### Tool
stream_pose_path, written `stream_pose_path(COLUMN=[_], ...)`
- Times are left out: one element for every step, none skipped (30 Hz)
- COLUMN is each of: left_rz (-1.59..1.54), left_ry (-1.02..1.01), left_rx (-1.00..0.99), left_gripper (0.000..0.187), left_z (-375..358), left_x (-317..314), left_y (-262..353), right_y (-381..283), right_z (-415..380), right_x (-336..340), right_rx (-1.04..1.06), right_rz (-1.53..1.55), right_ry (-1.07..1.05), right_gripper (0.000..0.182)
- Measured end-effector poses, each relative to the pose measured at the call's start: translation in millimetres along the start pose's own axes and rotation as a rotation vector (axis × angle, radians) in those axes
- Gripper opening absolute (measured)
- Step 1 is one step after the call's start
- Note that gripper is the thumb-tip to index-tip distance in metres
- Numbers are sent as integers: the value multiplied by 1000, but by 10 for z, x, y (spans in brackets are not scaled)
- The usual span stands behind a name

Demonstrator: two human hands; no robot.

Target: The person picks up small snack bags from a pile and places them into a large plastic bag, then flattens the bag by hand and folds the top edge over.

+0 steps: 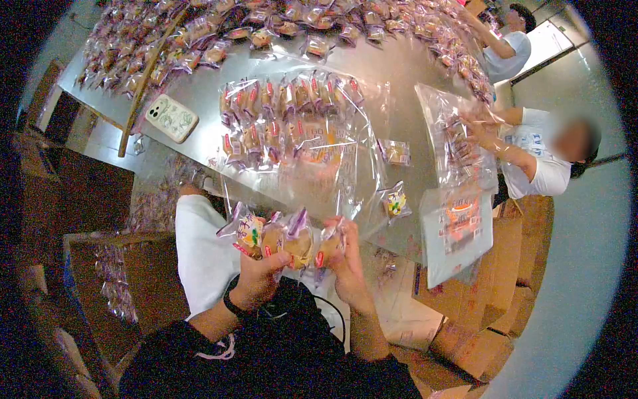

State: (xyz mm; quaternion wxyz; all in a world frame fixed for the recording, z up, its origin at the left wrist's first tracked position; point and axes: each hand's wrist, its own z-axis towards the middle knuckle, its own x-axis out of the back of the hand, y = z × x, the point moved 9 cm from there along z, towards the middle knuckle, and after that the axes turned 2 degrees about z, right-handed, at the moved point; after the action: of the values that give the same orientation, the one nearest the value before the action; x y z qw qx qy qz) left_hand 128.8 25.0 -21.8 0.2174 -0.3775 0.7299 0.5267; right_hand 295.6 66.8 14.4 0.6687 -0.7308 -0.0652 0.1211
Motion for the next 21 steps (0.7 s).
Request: stream_pose_path(left_rz=[-49,-16,-25,-33,-42,-35,-28,-22,-43,-64,-83,-124,-165,-206,-182,-157,-133,-117,-102,-87,-86], left_ry=[-1,-9,-1,5,8,23,39,57,59,62,63,59,56,55,40,22,4,-13,-31,-49,-69], left_rx=[29,10,29,52,71,54,36,18,51,84,116,123,130,144,150,154,157,185,213,243,251], left_gripper=[71,60,58,56,53,51,48,46,44,43,41,41,40,40,39,39,38,38,37,37,37], left_z=[2,7,15,28,47,51,43,37,40,46,51,56,48,19,5,8,7,-3,-16,-26,-18], left_x=[-5,-12,14,41,43,26,1,-4,17,55,74,47,0,-27,-39,-49,-57,-77,-102,-124,-146], left_y=[-14,-28,-83,-146,-185,-162,-131,-108,-154,-210,-246,-232,-216,-221,-223,-213,-197,-194,-187,-203,-211], right_y=[17,20,25,21,2,-12,-26,-13,-40,-106,-194,-244,-294,-305,-309,-345,-363,-374,-335,-283,-249], right_z=[8,28,33,31,47,52,53,51,32,2,-29,-22,-18,-31,-48,-103,-190,-266,-288,-310,-321], right_x=[19,10,-1,-9,-19,-12,-6,14,25,-3,-24,-75,-126,-184,-227,-260,-299,-343,-340,-329,-313], right_rx=[-3,-4,-9,-17,-21,13,44,112,178,238,300,346,390,406,421,490,558,626,620,614,609], right_rz=[-6,-12,-19,-1,16,-46,-109,-253,-397,-464,-529,-520,-509,-426,-343,-474,-605,-737,-752,-768,-783], right_ry=[30,58,86,115,144,174,206,239,270,234,198,157,114,72,33,51,68,84,103,122,142], right_gripper=[74,70,65,64,63,64,64,66,69,74,79,83,88,92,96,100,103,106,105,104,103])
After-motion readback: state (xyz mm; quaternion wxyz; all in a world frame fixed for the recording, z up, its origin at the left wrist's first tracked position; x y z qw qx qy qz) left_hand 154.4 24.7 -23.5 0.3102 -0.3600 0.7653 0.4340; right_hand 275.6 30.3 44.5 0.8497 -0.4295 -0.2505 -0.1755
